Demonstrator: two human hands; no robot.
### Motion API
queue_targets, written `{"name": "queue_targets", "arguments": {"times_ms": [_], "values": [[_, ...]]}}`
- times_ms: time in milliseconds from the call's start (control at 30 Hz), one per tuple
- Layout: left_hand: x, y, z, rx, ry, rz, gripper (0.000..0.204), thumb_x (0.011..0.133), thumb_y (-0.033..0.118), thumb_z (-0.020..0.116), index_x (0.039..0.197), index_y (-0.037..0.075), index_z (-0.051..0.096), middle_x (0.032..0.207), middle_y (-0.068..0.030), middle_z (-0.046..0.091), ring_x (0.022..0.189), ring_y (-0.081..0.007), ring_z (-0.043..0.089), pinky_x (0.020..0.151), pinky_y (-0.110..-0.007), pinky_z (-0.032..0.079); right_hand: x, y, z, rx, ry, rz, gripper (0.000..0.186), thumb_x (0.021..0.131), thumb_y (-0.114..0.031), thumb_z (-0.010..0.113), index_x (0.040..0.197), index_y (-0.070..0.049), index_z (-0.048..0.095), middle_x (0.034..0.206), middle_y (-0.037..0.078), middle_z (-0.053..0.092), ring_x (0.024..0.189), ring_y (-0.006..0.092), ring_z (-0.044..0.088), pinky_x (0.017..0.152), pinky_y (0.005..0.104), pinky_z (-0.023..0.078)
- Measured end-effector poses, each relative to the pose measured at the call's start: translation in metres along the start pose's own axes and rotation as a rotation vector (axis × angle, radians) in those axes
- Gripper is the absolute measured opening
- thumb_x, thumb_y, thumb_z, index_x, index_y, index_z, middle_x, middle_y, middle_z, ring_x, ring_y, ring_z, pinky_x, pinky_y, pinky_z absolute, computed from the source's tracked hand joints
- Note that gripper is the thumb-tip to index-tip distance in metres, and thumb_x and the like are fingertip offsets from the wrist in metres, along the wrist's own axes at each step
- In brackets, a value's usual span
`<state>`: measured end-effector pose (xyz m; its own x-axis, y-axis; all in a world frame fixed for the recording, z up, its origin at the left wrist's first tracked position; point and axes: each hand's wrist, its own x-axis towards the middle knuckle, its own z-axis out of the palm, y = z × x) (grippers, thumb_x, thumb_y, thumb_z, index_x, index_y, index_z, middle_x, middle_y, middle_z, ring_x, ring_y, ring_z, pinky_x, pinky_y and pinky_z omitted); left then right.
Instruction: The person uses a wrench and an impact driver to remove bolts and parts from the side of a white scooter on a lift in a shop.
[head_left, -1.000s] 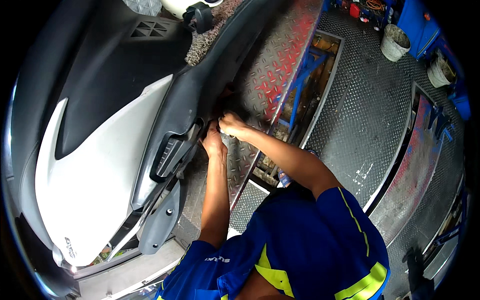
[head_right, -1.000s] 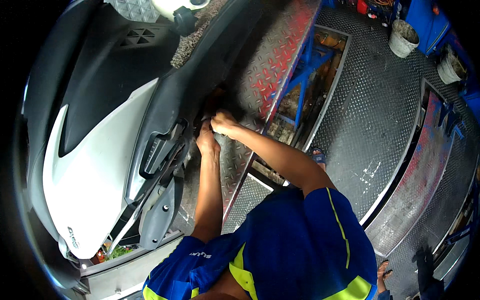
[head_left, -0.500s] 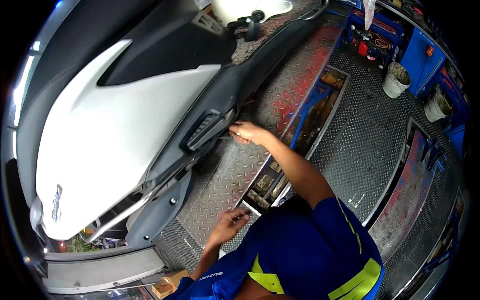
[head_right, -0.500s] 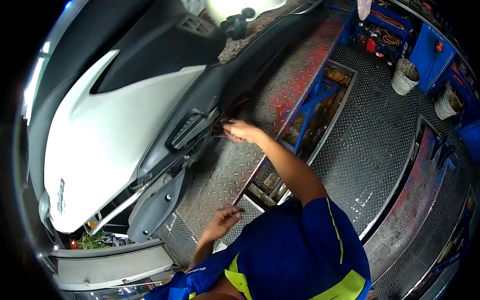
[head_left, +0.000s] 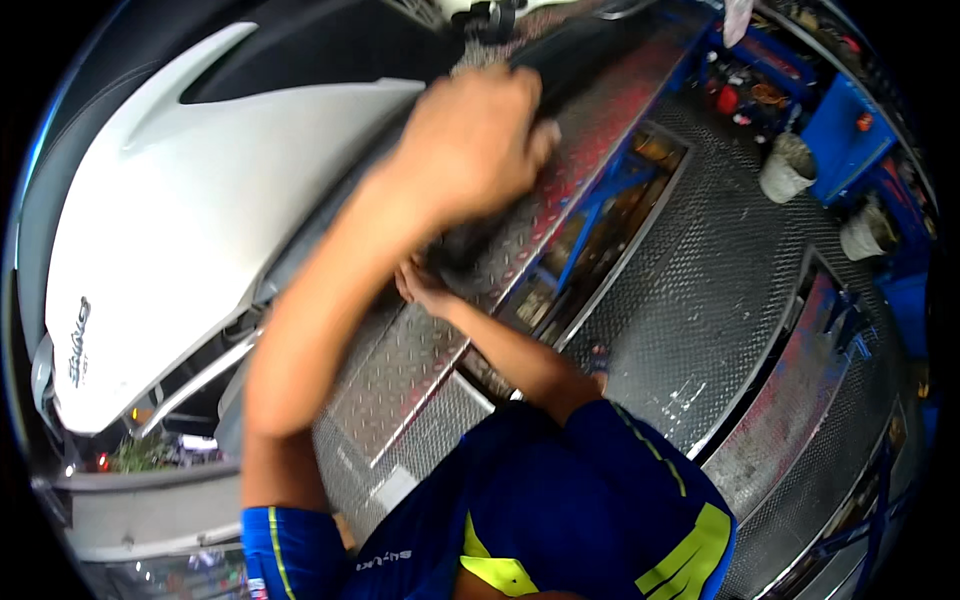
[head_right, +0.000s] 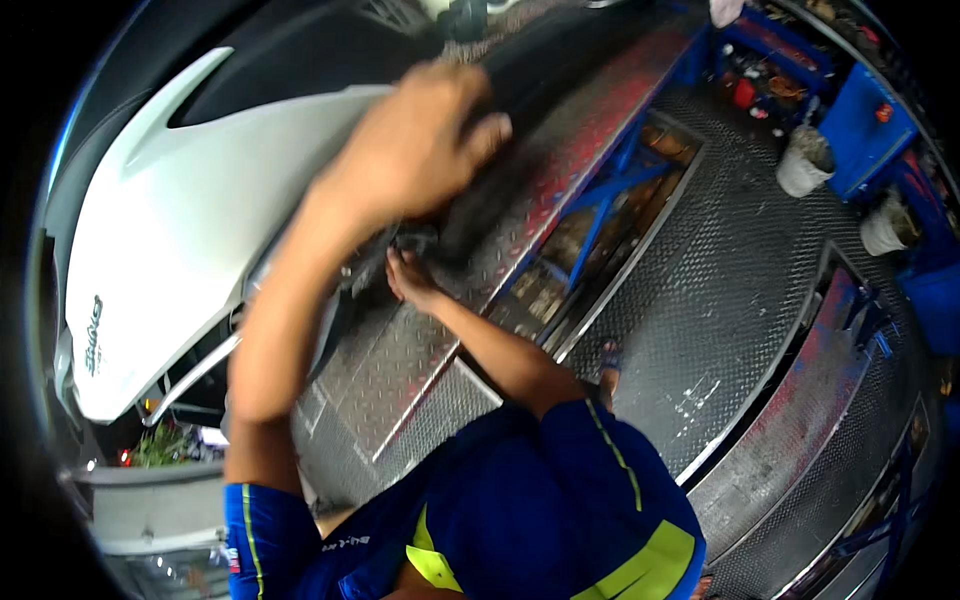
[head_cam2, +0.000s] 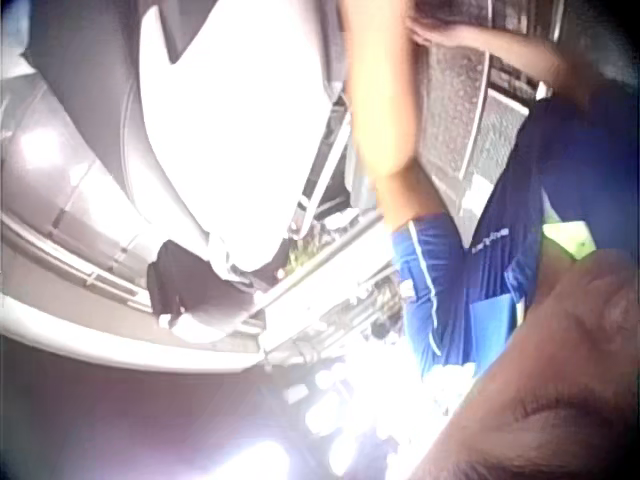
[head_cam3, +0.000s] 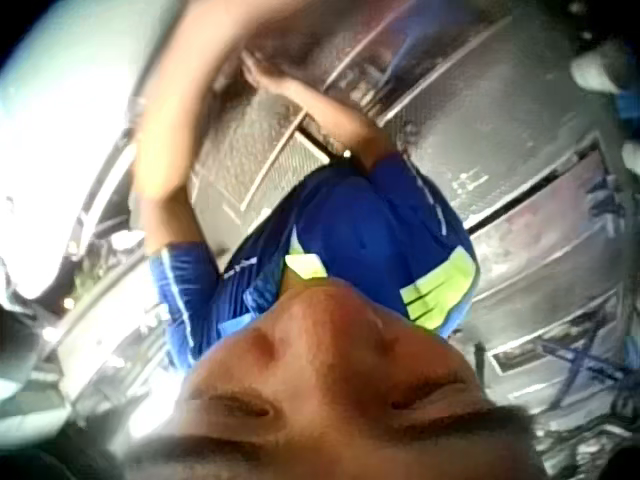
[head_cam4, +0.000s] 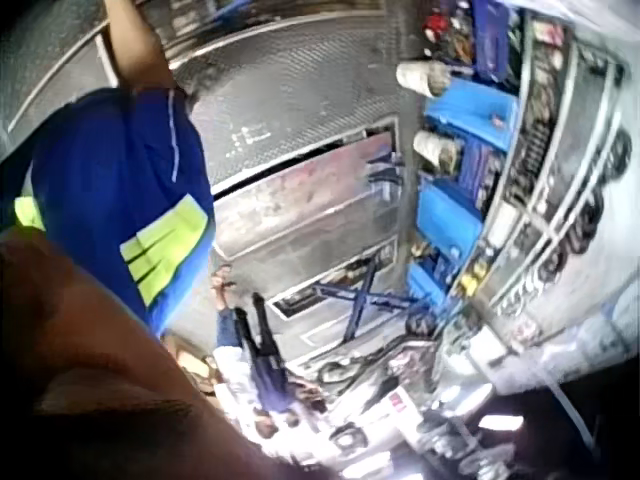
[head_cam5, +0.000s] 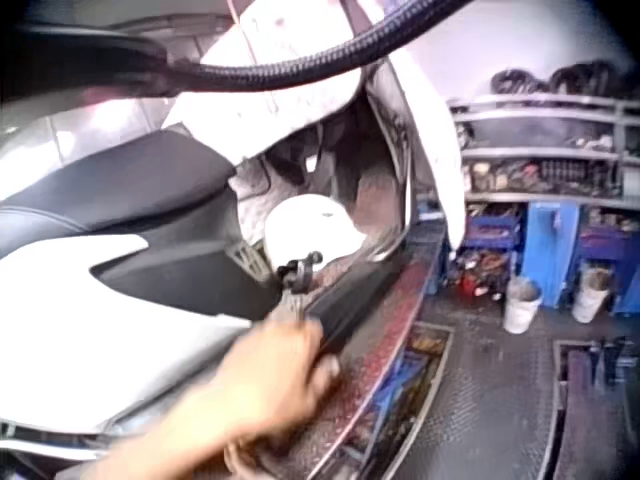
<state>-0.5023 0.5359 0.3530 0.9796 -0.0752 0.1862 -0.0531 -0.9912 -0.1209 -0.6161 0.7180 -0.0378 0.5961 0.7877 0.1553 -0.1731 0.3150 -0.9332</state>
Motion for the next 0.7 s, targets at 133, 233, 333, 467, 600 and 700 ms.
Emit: {"name": "queue_targets", "arguments": {"times_ms": [133,233,333,467,600,700], "values": [[0.051,-0.064,0.04,0.367,-0.033,0.146,0.032,0.093,0.024,0.068,0.11,-0.002,0.061,0.108,-0.0209,0.062,0.107,-0.0407,0.061,0.093,-0.048,0.051,-0.02,-0.043,0.019,0.078,0.111,0.179,0.04,0.108,-0.042,0.049,0.103,-0.003,0.054,0.061,0.003,0.052,0.053,0.0144,0.052,0.049,0.0328,0.042],[0.079,-0.085,0.055,0.373,-0.137,0.449,0.028,0.09,0.018,0.07,0.108,0.001,0.057,0.103,-0.017,0.055,0.103,-0.0373,0.057,0.091,-0.047,0.048,-0.02,-0.053,0.009,-0.011,0.237,-0.015,0.032,0.104,-0.024,0.056,0.125,0.001,0.058,0.072,0.016,0.066,0.064,0.029,0.064,0.062,0.041,0.051],[0.074,-0.082,0.066,0.381,-0.162,0.448,0.03,0.086,0.015,0.073,0.108,0.002,0.057,0.104,-0.016,0.055,0.102,-0.0374,0.055,0.088,-0.045,0.045,-0.041,-0.074,0.003,0.016,0.284,-0.041,0.032,0.097,-0.015,0.058,0.124,0.003,0.06,0.101,0.03,0.069,0.095,0.0487,0.066,0.08,0.0497,0.053],[0.092,-0.078,0.077,0.418,-0.276,0.532,0.04,0.082,0.011,0.075,0.117,0.002,0.058,0.115,-0.0177,0.055,0.107,-0.037,0.054,0.09,-0.043,0.044,-0.039,-0.093,-0.035,0.143,0.174,0.161,0.023,0.096,-0.013,0.058,0.115,0.0,0.062,0.098,0.029,0.068,0.094,0.0475,0.065,0.079,0.0511,0.051],[0.167,-0.057,0.087,0.45,-0.455,0.748,0.049,0.085,0.015,0.073,0.129,0.002,0.057,0.136,-0.016,0.052,0.129,-0.0376,0.048,0.107,-0.045,0.039,-0.031,-0.11,-0.08,0.788,-0.048,0.462,0.018,0.106,-0.017,0.055,0.093,-0.005,0.059,0.066,0.001,0.054,0.051,0.0097,0.047,0.046,0.0335,0.04],[0.166,-0.082,0.106,0.386,-0.441,0.737,0.051,0.088,0.018,0.07,0.135,0.003,0.057,0.147,-0.0155,0.048,0.139,-0.0364,0.043,0.114,-0.045,0.033,-0.025,-0.093,-0.099,1.052,-0.247,0.546,0.019,0.107,-0.018,0.054,0.09,-0.009,0.054,0.065,-0.001,0.048,0.049,0.0074,0.039,0.043,0.029,0.032]]}}
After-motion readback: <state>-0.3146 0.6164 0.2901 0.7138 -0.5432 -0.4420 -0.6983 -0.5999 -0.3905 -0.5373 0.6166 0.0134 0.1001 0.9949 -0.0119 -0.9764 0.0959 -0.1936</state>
